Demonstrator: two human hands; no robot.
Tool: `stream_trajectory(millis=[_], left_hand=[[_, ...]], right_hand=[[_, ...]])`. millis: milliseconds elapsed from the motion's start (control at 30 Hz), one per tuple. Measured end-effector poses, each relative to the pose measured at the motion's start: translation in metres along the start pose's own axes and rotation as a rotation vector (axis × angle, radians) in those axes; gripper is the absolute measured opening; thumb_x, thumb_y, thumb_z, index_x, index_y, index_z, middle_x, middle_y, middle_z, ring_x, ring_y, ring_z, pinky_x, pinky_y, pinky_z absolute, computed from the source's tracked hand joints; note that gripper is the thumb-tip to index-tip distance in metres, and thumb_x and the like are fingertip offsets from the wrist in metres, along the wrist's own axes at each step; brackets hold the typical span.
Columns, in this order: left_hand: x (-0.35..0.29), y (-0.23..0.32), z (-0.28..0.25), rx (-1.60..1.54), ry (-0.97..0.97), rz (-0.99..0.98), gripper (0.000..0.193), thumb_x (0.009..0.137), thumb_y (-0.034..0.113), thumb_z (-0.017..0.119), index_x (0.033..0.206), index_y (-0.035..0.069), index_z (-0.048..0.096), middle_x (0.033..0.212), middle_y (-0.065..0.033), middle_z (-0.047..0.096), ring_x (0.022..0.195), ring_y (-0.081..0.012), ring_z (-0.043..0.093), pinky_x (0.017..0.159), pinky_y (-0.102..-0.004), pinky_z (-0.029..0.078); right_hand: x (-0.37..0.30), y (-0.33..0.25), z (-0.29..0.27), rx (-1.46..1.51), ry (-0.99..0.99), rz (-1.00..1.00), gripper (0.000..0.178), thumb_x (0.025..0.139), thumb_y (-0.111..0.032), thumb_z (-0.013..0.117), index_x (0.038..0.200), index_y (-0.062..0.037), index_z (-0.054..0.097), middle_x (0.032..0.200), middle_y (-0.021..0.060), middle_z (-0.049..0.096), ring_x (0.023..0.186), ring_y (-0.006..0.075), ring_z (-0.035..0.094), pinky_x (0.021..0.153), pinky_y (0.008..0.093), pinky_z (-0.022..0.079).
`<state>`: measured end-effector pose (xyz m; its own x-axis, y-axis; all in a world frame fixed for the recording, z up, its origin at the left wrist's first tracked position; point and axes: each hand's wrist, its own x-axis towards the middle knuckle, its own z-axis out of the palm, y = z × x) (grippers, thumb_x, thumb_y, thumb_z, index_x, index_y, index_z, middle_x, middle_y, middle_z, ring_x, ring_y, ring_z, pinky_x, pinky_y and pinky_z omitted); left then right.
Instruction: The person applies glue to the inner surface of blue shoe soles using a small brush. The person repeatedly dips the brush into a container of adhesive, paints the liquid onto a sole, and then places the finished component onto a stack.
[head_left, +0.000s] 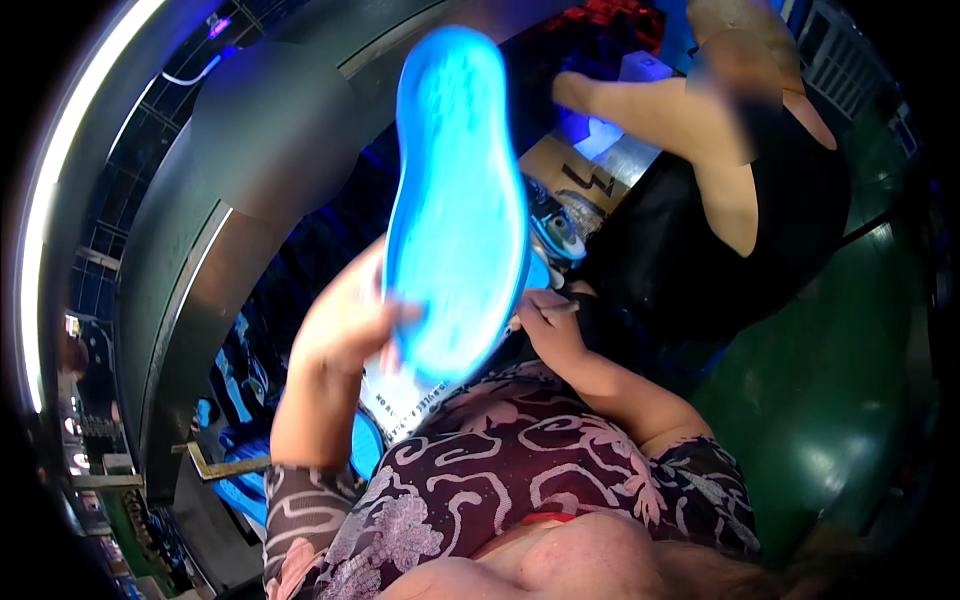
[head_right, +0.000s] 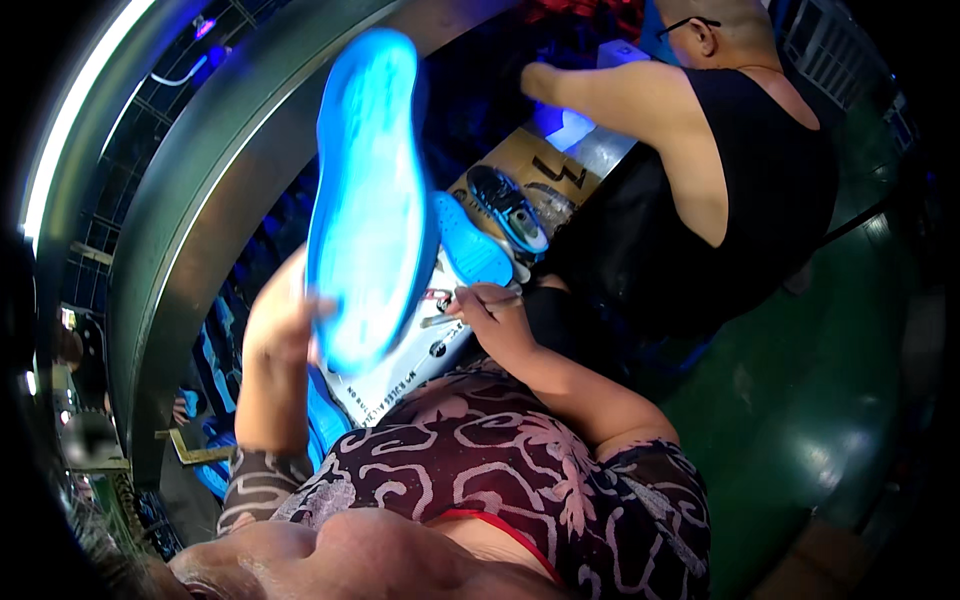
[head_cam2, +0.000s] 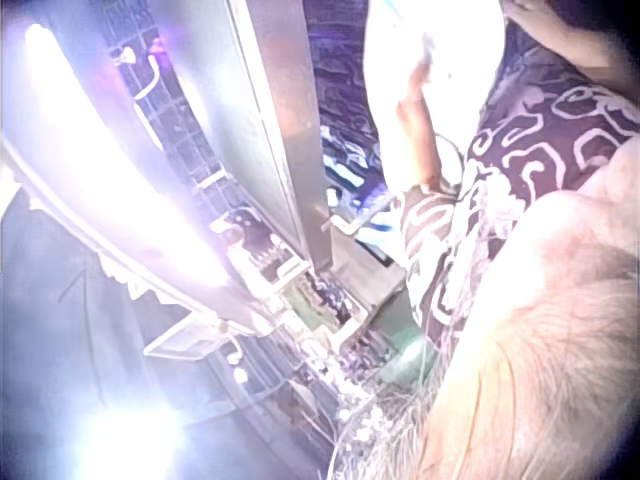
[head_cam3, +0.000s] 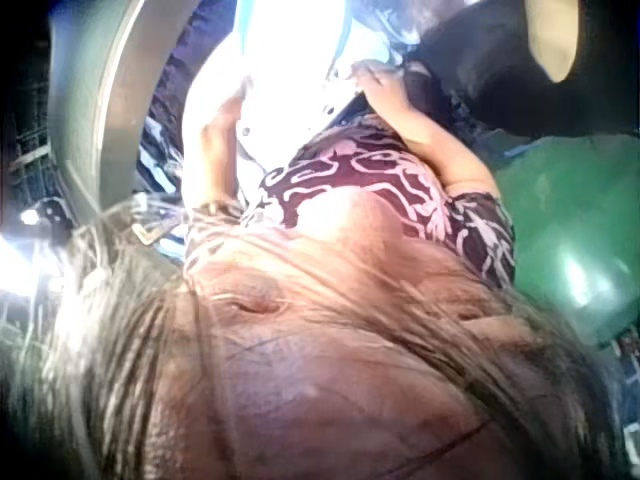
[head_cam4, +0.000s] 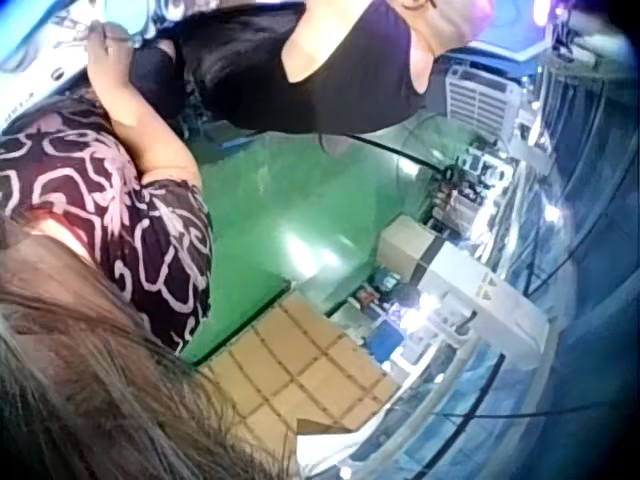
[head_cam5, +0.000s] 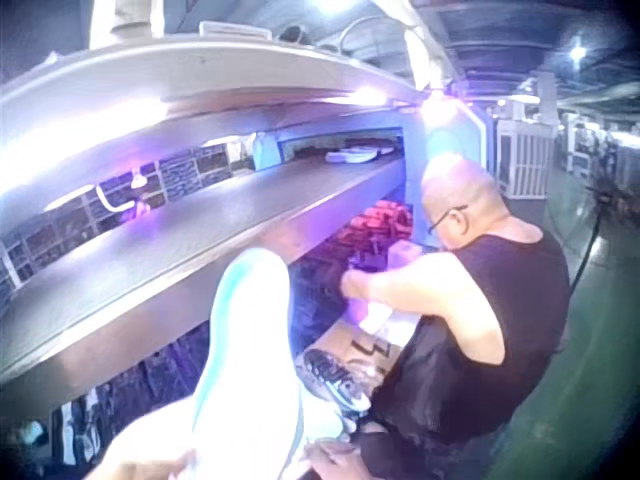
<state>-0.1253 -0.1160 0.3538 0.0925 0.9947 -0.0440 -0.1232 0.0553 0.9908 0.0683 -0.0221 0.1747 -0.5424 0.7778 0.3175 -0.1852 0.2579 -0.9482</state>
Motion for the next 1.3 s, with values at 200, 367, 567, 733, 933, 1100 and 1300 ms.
stream_trajectory(millis=[200, 367, 567, 733, 933, 1100, 1300], left_hand=[[0.21, 0.117, -0.047, -0.783, 0.477, 0.3, 0.027, 0.092, 0.012, 0.052, 0.105, -0.012, 0.049, 0.091, -0.0206, 0.063, 0.074, -0.0259, 0.065, 0.062, -0.0246, 0.058], [0.174, 0.089, -0.011, -0.688, 0.14, 0.4, 0.037, 0.085, 0.006, 0.063, 0.114, -0.01, 0.047, 0.105, -0.0259, 0.06, 0.1, -0.0347, 0.061, 0.093, -0.0389, 0.051], [-0.009, -0.049, -0.067, 0.098, 0.571, 0.049, 0.044, 0.086, 0.024, 0.067, 0.119, 0.0, 0.051, 0.091, -0.0079, 0.06, 0.08, -0.0147, 0.059, 0.084, -0.031, 0.051], [-0.253, -0.169, -0.125, 1.056, 1.066, -0.218, 0.014, 0.08, 0.01, 0.064, 0.075, 0.001, 0.055, 0.073, -0.0087, 0.056, 0.067, -0.0188, 0.053, 0.067, -0.0294, 0.044], [-0.436, -0.298, -0.106, 1.214, 1.242, -0.804, 0.041, 0.07, 0.016, 0.064, 0.106, -0.001, 0.054, 0.086, -0.022, 0.061, 0.084, -0.035, 0.062, 0.077, -0.0425, 0.047], [-0.436, -0.303, -0.104, 0.867, 1.267, -0.966, 0.033, 0.069, 0.019, 0.062, 0.094, -0.001, 0.054, 0.071, -0.0189, 0.061, 0.066, -0.0333, 0.061, 0.064, -0.0414, 0.048], [-0.414, -0.281, -0.09, 1.078, 1.183, -0.925, 0.021, 0.072, 0.019, 0.058, 0.075, 0.001, 0.047, 0.068, -0.0225, 0.056, 0.066, -0.041, 0.056, 0.062, -0.047, 0.044]], right_hand=[[-0.004, 0.009, 0.0, 0.017, -0.011, 0.119, 0.033, 0.095, -0.024, 0.052, 0.077, 0.0011, 0.063, 0.068, 0.0051, 0.06, 0.063, 0.0117, 0.055, 0.061, 0.0255, 0.043], [-0.006, 0.01, 0.004, 0.106, 0.031, 0.182, 0.032, 0.094, -0.023, 0.053, 0.075, -0.0002, 0.066, 0.066, 0.0046, 0.061, 0.06, 0.0102, 0.055, 0.056, 0.0253, 0.043], [-0.002, 0.01, 0.012, 0.224, -0.036, 0.233, 0.034, 0.096, -0.024, 0.05, 0.078, 0.0011, 0.064, 0.068, 0.0038, 0.06, 0.062, 0.0085, 0.053, 0.06, 0.0223, 0.043], [-0.002, 0.015, 0.032, 0.289, -0.086, 0.31, 0.031, 0.095, -0.021, 0.051, 0.079, 0.0011, 0.065, 0.069, 0.0033, 0.062, 0.061, 0.0075, 0.054, 0.058, 0.0215, 0.043], [-0.001, 0.014, 0.078, 0.284, -0.238, 0.293, 0.034, 0.095, -0.027, 0.052, 0.079, -0.0004, 0.065, 0.069, 0.0043, 0.062, 0.062, 0.0088, 0.054, 0.057, 0.0233, 0.044], [-0.002, -0.002, 0.085, 0.205, -0.287, 0.327, 0.034, 0.095, -0.026, 0.052, 0.077, -0.0003, 0.066, 0.07, 0.0042, 0.062, 0.062, 0.0102, 0.055, 0.058, 0.0246, 0.045], [0.002, -0.012, 0.072, 0.188, -0.267, 0.359, 0.035, 0.095, -0.027, 0.051, 0.077, -0.0008, 0.066, 0.072, 0.0049, 0.064, 0.064, 0.0101, 0.057, 0.059, 0.0247, 0.046]])
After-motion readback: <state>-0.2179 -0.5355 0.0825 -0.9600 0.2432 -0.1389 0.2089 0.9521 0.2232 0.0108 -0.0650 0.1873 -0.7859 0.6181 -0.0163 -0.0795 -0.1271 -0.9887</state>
